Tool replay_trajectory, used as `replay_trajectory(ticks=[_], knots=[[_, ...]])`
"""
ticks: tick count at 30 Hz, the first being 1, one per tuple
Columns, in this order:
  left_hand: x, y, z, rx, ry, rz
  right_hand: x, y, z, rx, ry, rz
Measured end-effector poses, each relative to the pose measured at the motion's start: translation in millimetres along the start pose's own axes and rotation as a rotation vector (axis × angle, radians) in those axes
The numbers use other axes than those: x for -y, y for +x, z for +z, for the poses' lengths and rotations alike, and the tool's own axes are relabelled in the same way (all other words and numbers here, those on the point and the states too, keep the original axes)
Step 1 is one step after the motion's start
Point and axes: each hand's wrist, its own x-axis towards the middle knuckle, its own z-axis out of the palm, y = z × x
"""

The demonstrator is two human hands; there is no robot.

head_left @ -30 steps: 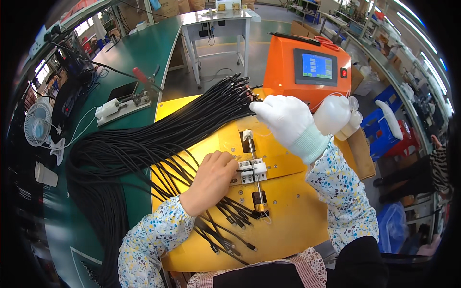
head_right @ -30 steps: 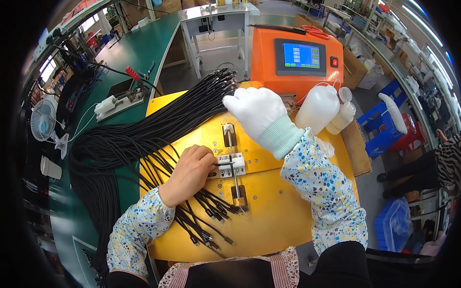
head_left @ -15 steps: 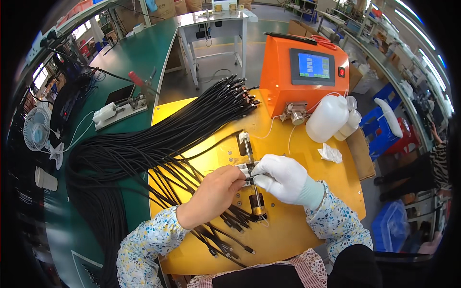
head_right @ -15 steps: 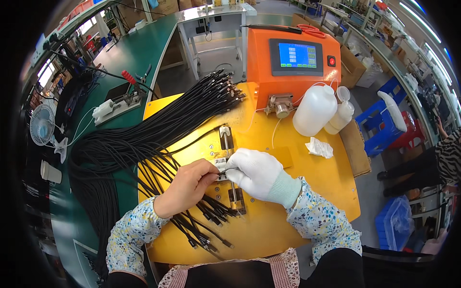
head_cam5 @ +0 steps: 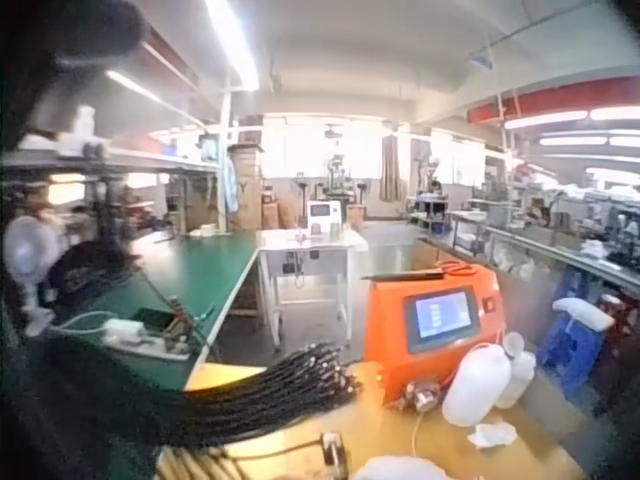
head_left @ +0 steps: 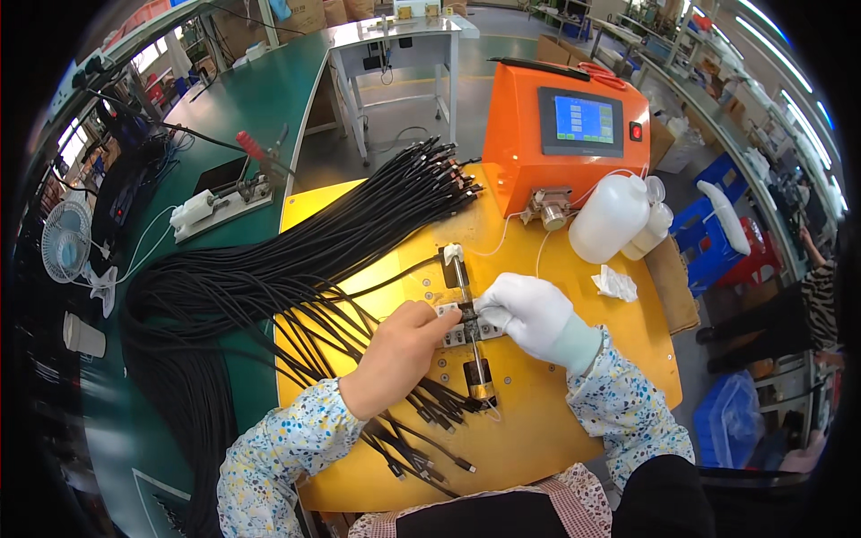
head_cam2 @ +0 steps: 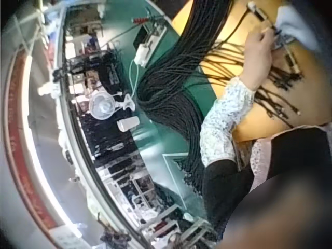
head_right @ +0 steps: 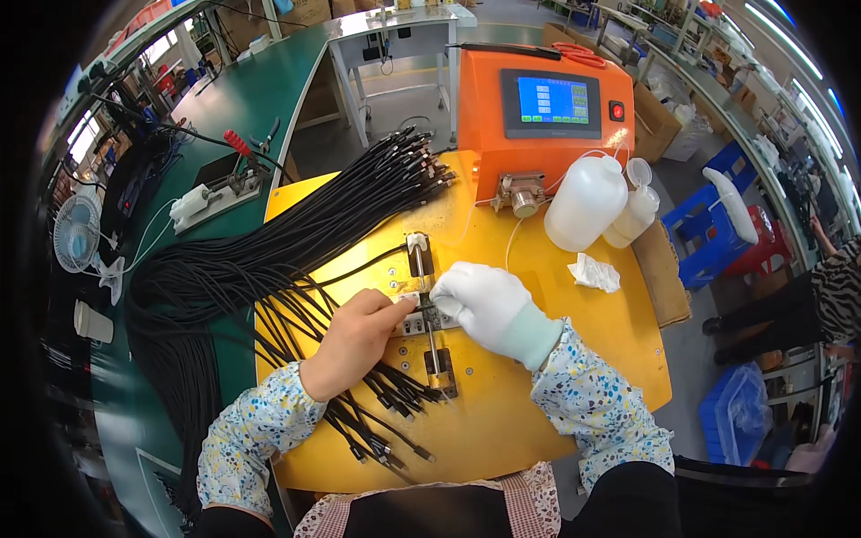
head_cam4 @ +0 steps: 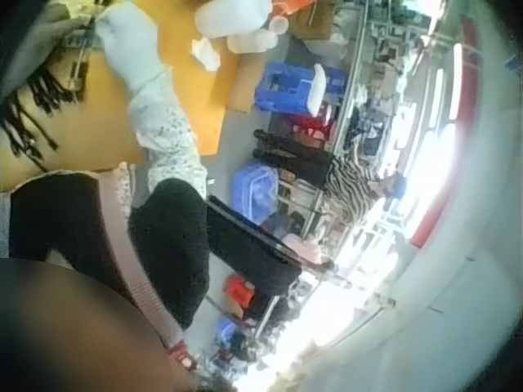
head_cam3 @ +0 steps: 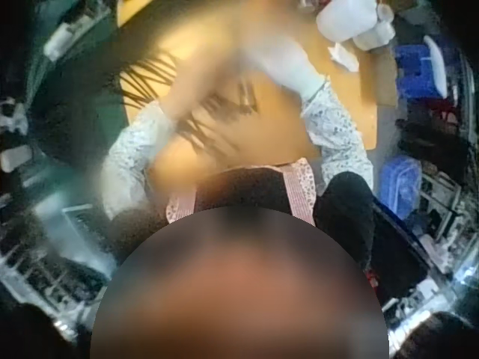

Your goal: The recorder is assembling cable harnesses by placing individual wires into a jig and processing them with a tabletop crimping machine.

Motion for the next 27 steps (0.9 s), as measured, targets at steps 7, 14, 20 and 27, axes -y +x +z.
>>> replay_trajectory(ticks=[7,14,20,27], knots=[[-2,-8,2,0.106,0.252,0.085,6,10,-11,-0.275,-0.154,-0.056],[0,-12,1,0.145,0.396,0.128,56,109,5,0.406,-0.95,-0.149],[-1,-9,3,0.13,0.365,0.163,44,150,30,0.554,-1.024,-0.046],[1,-9,4,0.125,0.363,0.164,24,143,-2,0.216,-0.839,-0.134]])
